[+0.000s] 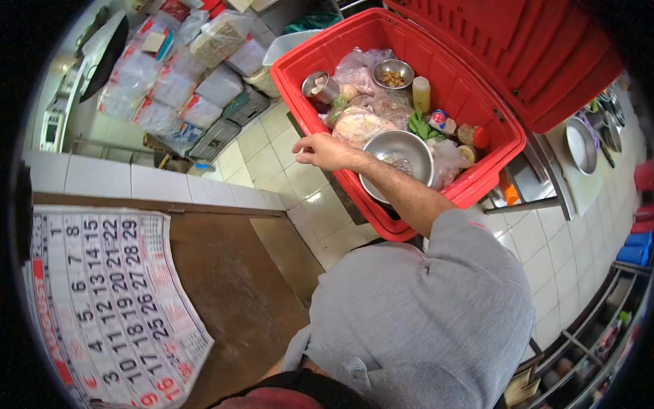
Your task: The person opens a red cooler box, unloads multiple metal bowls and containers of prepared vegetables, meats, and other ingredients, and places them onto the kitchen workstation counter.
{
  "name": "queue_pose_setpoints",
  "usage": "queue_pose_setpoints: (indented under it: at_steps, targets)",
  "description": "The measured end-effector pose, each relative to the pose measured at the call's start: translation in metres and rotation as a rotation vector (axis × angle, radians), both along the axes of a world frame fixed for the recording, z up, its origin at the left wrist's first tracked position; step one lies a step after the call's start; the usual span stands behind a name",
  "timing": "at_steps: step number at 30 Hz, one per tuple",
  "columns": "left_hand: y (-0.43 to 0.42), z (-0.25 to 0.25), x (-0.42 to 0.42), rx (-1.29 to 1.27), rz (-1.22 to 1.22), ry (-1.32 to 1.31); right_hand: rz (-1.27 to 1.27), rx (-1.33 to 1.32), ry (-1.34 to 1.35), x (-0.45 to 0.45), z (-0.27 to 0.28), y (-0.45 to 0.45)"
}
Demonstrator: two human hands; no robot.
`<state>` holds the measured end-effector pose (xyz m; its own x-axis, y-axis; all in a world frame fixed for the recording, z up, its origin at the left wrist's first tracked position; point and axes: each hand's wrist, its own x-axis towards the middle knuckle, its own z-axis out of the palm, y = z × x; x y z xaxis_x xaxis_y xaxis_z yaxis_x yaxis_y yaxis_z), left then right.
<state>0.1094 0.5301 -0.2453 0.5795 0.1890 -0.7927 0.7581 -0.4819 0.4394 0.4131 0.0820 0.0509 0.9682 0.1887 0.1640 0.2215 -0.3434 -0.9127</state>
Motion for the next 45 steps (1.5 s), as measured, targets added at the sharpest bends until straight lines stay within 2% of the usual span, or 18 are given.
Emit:
queue_pose_setpoints:
  at_steps: [3, 5, 6, 7, 8, 11, 13, 18, 21, 22, 25, 28, 30, 31, 33, 39, 42, 45]
  targets:
    - [0.030, -0.003, 0.053, 0.001, -0.103, 0.011, -0.121, 0.038, -0.064, 0.025, -0.004, -0.010]
    - [0.051, -0.003, 0.093, -0.009, -0.129, 0.018, -0.293, 0.035, 0.038, 0.047, -0.008, -0.031]
    - [0.063, -0.003, 0.115, -0.017, -0.125, 0.021, -0.392, 0.186, 0.041, 0.059, -0.021, -0.044]
    - [0.076, 0.000, 0.139, -0.030, -0.096, 0.024, -0.544, 0.094, -0.112, 0.063, -0.012, -0.053]
    - [0.086, 0.003, 0.167, -0.051, -0.065, 0.026, -0.665, 0.222, 0.024, 0.061, -0.001, -0.062]
    - [0.103, 0.019, 0.257, -0.129, 0.069, 0.016, -0.941, 0.656, -0.065, 0.069, 0.012, -0.076]
    - [0.106, 0.030, 0.324, -0.167, 0.094, -0.036, -1.062, 0.819, -0.114, 0.076, 0.014, -0.077]
    - [0.081, 0.066, 0.469, -0.134, -0.090, -0.210, -1.101, 0.548, 0.122, 0.121, -0.022, -0.056]
    - [0.038, 0.075, 0.536, -0.176, -0.156, -0.271, -0.941, 0.221, 0.410, 0.168, -0.061, -0.049]
    - [0.020, 0.074, 0.552, -0.176, -0.228, -0.318, -0.963, -0.184, 0.239, 0.190, -0.094, -0.052]
    - [-0.048, 0.089, 0.582, -0.185, -0.364, -0.352, -0.922, -0.289, 0.507, 0.243, -0.143, -0.063]
    - [-0.110, 0.125, 0.593, -0.189, -0.514, -0.395, -0.893, -0.267, 0.646, 0.265, -0.153, -0.063]
    - [-0.149, 0.137, 0.605, -0.250, -0.716, -0.523, -1.043, -0.111, 0.740, 0.270, -0.149, -0.062]
    - [-0.166, 0.149, 0.610, -0.243, -0.726, -0.511, -1.047, -0.101, 0.754, 0.273, -0.156, -0.069]
    - [-0.197, 0.175, 0.620, -0.246, -0.943, -0.618, -0.882, -0.105, 0.802, 0.284, -0.171, -0.080]
    - [-0.264, 0.225, 0.648, -0.385, -0.982, -0.831, -0.908, 0.029, 0.742, 0.258, -0.143, -0.094]
    - [-0.280, 0.236, 0.651, -0.510, -0.981, -0.846, -0.986, 0.043, 0.451, 0.229, -0.123, -0.098]
    - [-0.289, 0.245, 0.645, -0.657, -0.976, -0.854, -1.085, -0.001, 0.504, 0.189, -0.075, -0.092]
